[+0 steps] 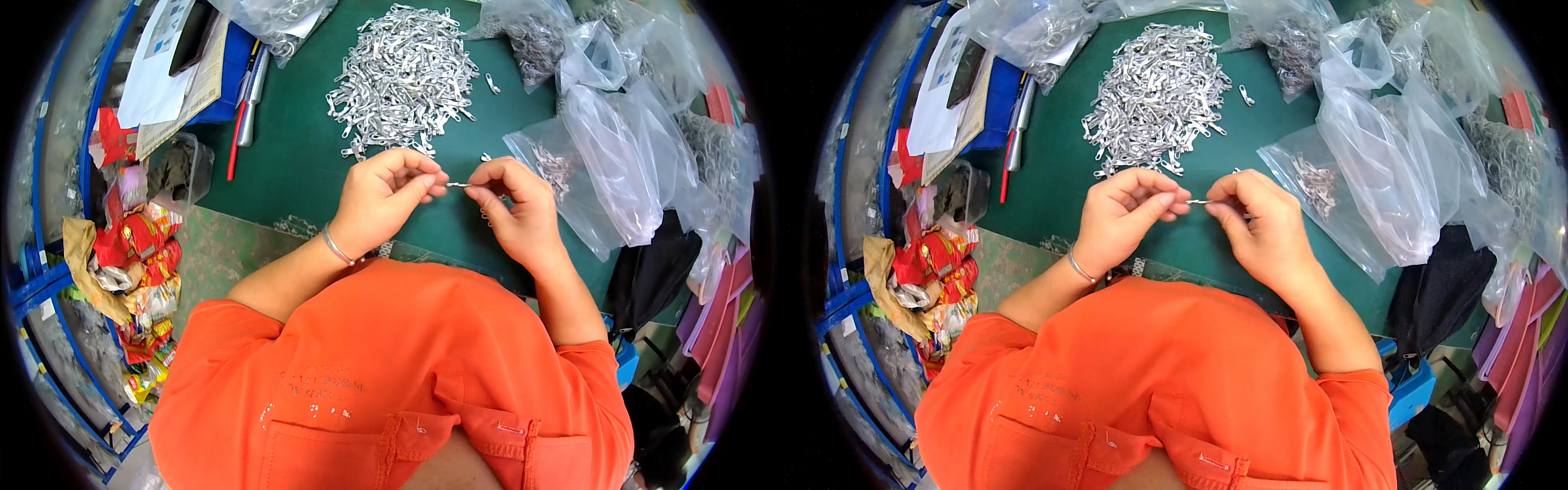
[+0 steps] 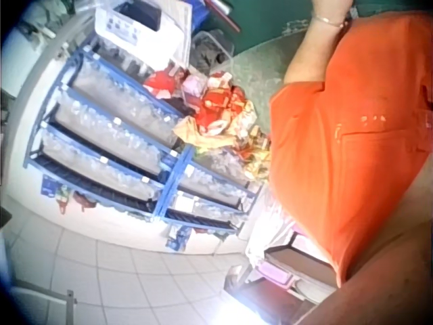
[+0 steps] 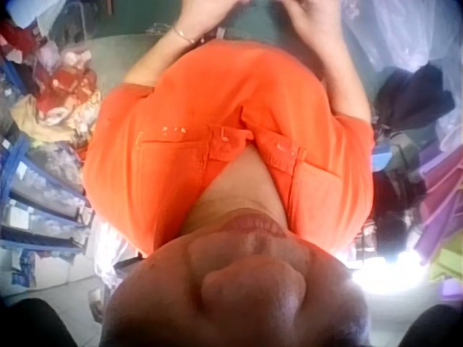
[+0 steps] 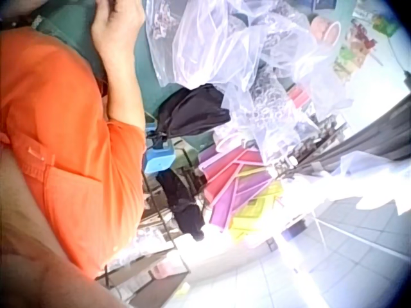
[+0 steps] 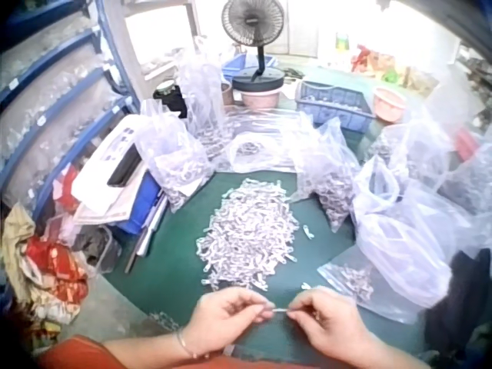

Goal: The person assembles small metal zipper components by hand at a workstation. They pick up individual pieces from a pile, join them together, and arrange the assembled parts on the table before placing them into a plastic bag.

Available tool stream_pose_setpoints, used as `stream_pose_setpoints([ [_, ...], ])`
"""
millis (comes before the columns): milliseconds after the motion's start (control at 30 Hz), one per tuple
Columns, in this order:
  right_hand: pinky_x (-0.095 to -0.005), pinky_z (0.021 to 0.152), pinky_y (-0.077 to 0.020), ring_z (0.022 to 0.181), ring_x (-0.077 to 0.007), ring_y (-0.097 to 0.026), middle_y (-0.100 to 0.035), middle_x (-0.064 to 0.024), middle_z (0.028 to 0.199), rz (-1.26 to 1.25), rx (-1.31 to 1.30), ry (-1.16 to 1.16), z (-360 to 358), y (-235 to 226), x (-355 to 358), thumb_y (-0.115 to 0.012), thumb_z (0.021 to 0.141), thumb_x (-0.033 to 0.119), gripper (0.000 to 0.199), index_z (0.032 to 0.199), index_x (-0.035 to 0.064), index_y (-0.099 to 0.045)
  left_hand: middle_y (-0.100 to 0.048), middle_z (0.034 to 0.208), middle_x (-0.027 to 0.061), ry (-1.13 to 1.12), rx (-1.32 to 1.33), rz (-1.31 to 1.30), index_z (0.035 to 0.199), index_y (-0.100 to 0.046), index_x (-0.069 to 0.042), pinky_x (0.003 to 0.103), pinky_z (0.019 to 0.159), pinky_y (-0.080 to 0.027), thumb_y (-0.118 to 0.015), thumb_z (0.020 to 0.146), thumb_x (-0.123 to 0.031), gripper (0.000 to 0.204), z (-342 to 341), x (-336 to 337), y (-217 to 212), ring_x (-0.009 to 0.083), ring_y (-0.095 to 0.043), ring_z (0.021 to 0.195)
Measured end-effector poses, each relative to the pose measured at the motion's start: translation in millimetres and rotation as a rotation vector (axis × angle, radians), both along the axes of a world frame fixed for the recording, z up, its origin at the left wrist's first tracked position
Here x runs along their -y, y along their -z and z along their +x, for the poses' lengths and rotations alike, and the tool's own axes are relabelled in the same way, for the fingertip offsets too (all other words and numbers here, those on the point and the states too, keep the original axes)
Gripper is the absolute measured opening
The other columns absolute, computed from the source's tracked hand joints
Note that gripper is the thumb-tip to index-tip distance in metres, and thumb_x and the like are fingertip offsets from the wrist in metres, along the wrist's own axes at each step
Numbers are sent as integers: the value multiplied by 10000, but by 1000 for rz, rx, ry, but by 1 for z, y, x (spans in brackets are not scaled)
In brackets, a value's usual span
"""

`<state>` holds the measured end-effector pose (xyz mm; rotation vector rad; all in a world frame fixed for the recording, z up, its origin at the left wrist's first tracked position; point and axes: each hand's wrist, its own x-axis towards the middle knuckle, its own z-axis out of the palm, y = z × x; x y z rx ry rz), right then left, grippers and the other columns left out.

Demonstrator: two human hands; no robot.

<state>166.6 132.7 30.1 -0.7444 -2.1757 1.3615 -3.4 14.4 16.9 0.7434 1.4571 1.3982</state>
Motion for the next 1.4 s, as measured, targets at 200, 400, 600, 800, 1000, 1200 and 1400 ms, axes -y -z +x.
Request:
stream_pose_setpoints([
  [200, -366, 689, -506, 768, -311, -640, -640, -144, 835, 154, 233, 30, 25, -7, -27, -658, 817, -46, 70, 879, -14, -655, -643, 898, 90, 7, -1044, 300, 969, -693, -33, 340, 733, -497, -723, 775, 40, 210, -21, -15, 12, 257, -625, 827],
  [400, -415, 752, -498, 860, -361, -611, -608, -150, 903, 341, 167, -60, 3, -12, -25, -651, 808, -45, 114, 913, -1, -659, -623, 878, 76, 82, -1181, 225, 939, -666, -37, 380, 764, -476, -747, 768, -20, 190, -16, -17, 15, 285, -602, 848],
  [600, -426, 783, -499, 891, -346, -583, -600, -129, 907, 432, 136, -224, -32, 9, -19, -605, 777, -82, 187, 934, 9, -653, -650, 866, 95, 76, -967, 161, 952, -650, -27, 372, 721, -500, -701, 820, 6, 145, -11, -3, 9, 292, -626, 788],
  [800, -431, 752, -477, 883, -330, -586, -605, -121, 914, 500, 149, -171, -36, 17, -14, -649, 778, -29, 151, 916, 32, -654, -643, 904, 112, -59, -1017, 207, 962, -662, -13, 362, 721, -507, -670, 828, 42, 144, -23, -2, 6, 285, -628, 807],
  [1000, -420, 719, -451, 821, -315, -589, -615, -111, 854, 489, 88, -209, -29, 16, -5, -697, 783, 28, 106, 865, 53, -634, -598, 917, 91, 87, -1174, 209, 899, -686, -27, 376, 767, -484, -725, 787, -15, 120, -21, -21, 14, 287, -592, 876],
  [1200, -372, 704, -514, 779, -334, -654, -661, -154, 847, 196, 164, 31, 11, -7, -35, -644, 833, -63, 135, 940, 6, -686, -590, 910, 73, 112, -1168, 210, 846, -671, -32, 385, 769, -472, -745, 756, -14, 117, -23, -18, 12, 289, -582, 877],
  [1400, -333, 745, -512, 810, -297, -675, -697, -155, 869, -191, 328, 115, 21, -15, -38, -645, 861, -18, 85, 937, -24, -682, -636, 877, 82, 144, -895, 180, 879, -672, -26, 296, 674, -497, -739, 798, 20, 115, -10, -13, 4, 202, -635, 739],
])
